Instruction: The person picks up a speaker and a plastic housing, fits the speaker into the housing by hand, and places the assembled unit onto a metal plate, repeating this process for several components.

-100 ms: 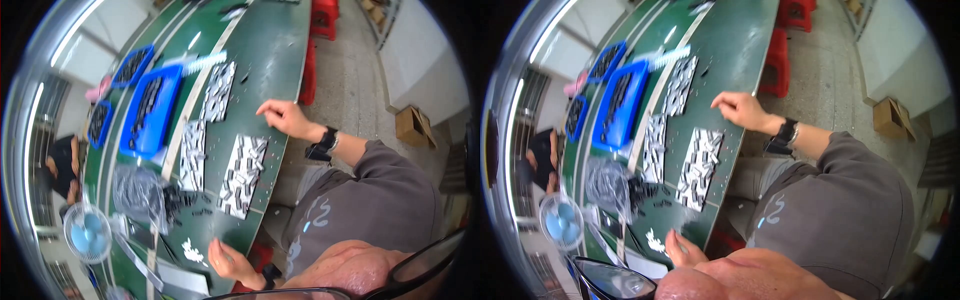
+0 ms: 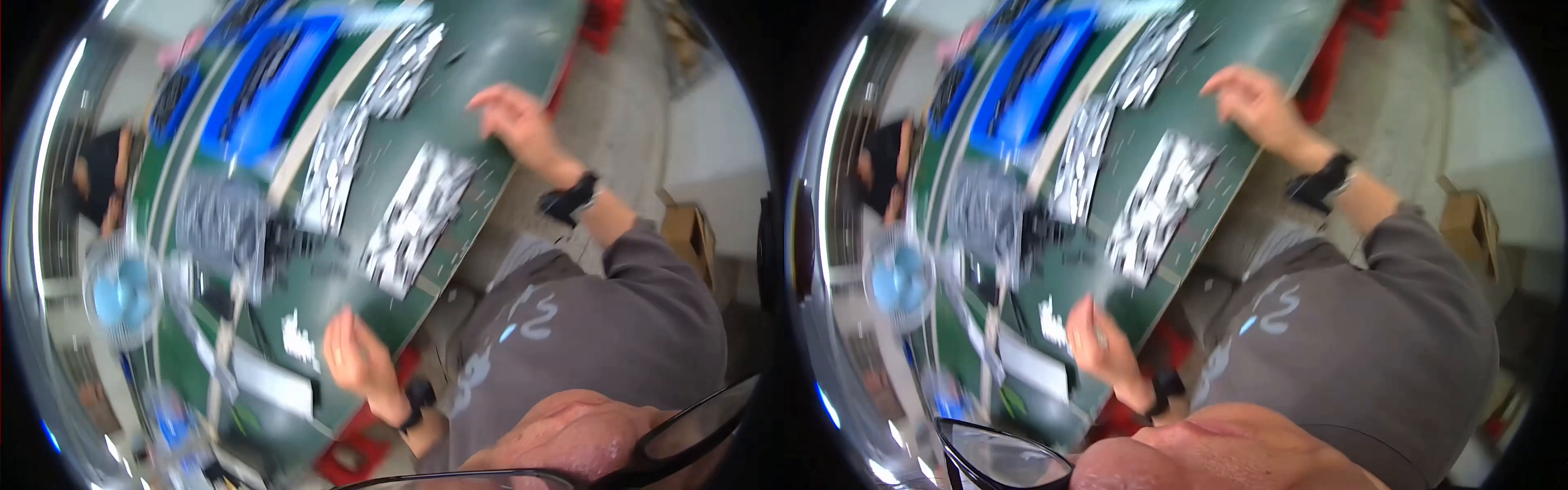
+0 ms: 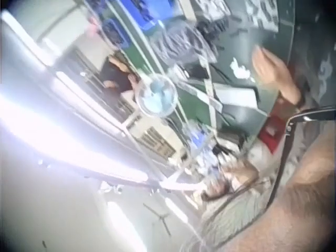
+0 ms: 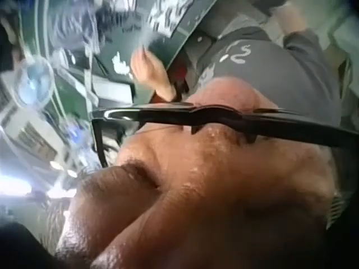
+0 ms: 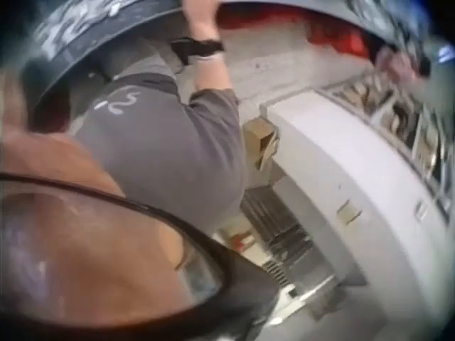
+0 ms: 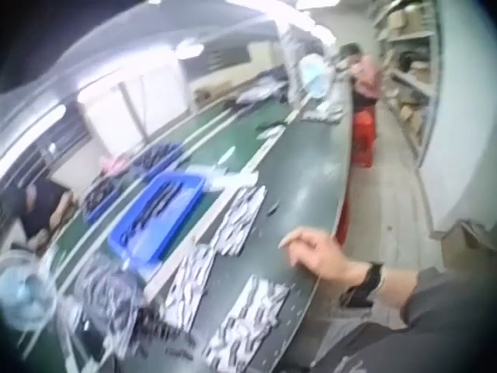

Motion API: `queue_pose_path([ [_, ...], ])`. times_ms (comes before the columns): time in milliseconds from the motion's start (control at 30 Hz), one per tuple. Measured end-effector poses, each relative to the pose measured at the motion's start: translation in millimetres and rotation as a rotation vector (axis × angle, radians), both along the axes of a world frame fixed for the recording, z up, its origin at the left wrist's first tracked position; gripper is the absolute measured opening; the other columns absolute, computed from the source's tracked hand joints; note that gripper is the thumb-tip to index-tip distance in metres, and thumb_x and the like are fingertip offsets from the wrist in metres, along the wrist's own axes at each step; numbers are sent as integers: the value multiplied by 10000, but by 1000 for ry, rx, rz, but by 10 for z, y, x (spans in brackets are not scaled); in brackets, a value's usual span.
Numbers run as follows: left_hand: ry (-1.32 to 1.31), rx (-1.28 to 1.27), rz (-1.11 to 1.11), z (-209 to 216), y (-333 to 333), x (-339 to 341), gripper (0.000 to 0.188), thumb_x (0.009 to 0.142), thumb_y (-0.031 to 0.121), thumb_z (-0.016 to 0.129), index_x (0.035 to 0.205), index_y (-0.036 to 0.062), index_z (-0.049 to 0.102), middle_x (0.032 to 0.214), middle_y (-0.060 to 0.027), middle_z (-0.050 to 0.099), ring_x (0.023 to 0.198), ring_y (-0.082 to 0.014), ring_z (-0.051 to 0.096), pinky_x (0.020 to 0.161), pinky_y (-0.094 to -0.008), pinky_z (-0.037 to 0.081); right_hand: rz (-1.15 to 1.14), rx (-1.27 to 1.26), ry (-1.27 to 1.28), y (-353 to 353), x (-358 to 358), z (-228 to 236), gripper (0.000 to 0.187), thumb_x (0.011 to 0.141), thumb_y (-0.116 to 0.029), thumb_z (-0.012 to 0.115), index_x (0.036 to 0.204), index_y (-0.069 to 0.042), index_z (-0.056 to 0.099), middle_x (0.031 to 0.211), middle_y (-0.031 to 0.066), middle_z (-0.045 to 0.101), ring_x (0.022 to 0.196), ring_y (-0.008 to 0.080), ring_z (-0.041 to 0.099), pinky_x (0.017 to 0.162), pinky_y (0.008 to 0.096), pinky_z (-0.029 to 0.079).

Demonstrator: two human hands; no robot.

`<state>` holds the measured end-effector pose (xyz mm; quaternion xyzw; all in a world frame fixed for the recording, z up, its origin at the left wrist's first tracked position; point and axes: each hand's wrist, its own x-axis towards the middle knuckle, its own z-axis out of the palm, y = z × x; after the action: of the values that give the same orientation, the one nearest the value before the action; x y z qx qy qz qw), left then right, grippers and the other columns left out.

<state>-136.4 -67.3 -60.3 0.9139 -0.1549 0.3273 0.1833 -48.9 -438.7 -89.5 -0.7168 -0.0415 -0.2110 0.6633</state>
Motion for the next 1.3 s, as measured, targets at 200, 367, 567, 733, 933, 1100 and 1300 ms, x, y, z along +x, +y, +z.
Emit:
queue_pose_path([
  [200, 130, -68, -115, -96, 49, 442, 205, 813, -28, 737, 1003, 46, 720, 946, -98, 692, 875, -292, 650, 771, -387, 538, 173, -348, -14, -107, 469, 352, 301, 1037, -144, 481, 1274, -3, 601, 913, 11, 618, 699, 61, 498, 681, 201, 459],
  [367, 246, -114, -92, -182, -62, 439, 140, 821, 28, 741, 956, 59, 724, 892, -65, 644, 817, -262, 596, 707, -367, 506, 605, -286, 135, 611, 761, 852, 250, 1017, -123, 527, 1204, -3, 643, 851, 16, 652, 699, 38, 547, 621, 192, 426],
  [567, 339, -102, -150, -31, -214, 786, 104, 833, 83, 740, 935, 65, 735, 904, -58, 630, 842, -252, 577, 703, -359, 495, 892, -67, 325, 951, 977, 944, 240, 1014, -127, 539, 1181, 0, 655, 842, 11, 656, 676, 27, 524, 585, 189, 409],
  [733, 461, 25, -203, 79, -224, 953, 87, 823, 96, 746, 905, 67, 736, 921, -59, 639, 887, -253, 582, 719, -368, 498, 994, 296, 678, 1043, 1036, 881, 240, 1017, -153, 543, 1162, -4, 662, 844, 21, 656, 667, 32, 505, 579, 197, 413],
  [933, 385, -76, -242, 198, -233, 1084, 85, 797, 101, 767, 867, 71, 730, 947, -63, 656, 927, -268, 590, 776, -374, 501, 1171, 636, 772, 1010, 954, 723, 392, 1036, -163, 486, 1374, 33, 493, 1122, 92, 660, 647, 66, 523, 565, 187, 464],
  [1100, 365, -337, -251, 337, -314, 1275, 125, 787, 78, 763, 904, 62, 721, 984, -70, 683, 979, -265, 592, 829, -372, 493, 938, 579, 1044, 1145, 726, 794, 463, 1021, -176, 522, 1405, 63, 421, 1303, 174, 608, 625, 86, 569, 475, 189, 459],
  [1300, 490, -497, -240, 214, -510, 1197, 151, 871, 77, 720, 1010, 23, 694, 893, -98, 711, 747, -176, 635, 655, -299, 506, 1051, 258, 916, 1058, 795, 641, 224, 1004, -148, 564, 1174, -3, 549, 958, 99, 656, 645, 141, 610, 507, 258, 488],
])
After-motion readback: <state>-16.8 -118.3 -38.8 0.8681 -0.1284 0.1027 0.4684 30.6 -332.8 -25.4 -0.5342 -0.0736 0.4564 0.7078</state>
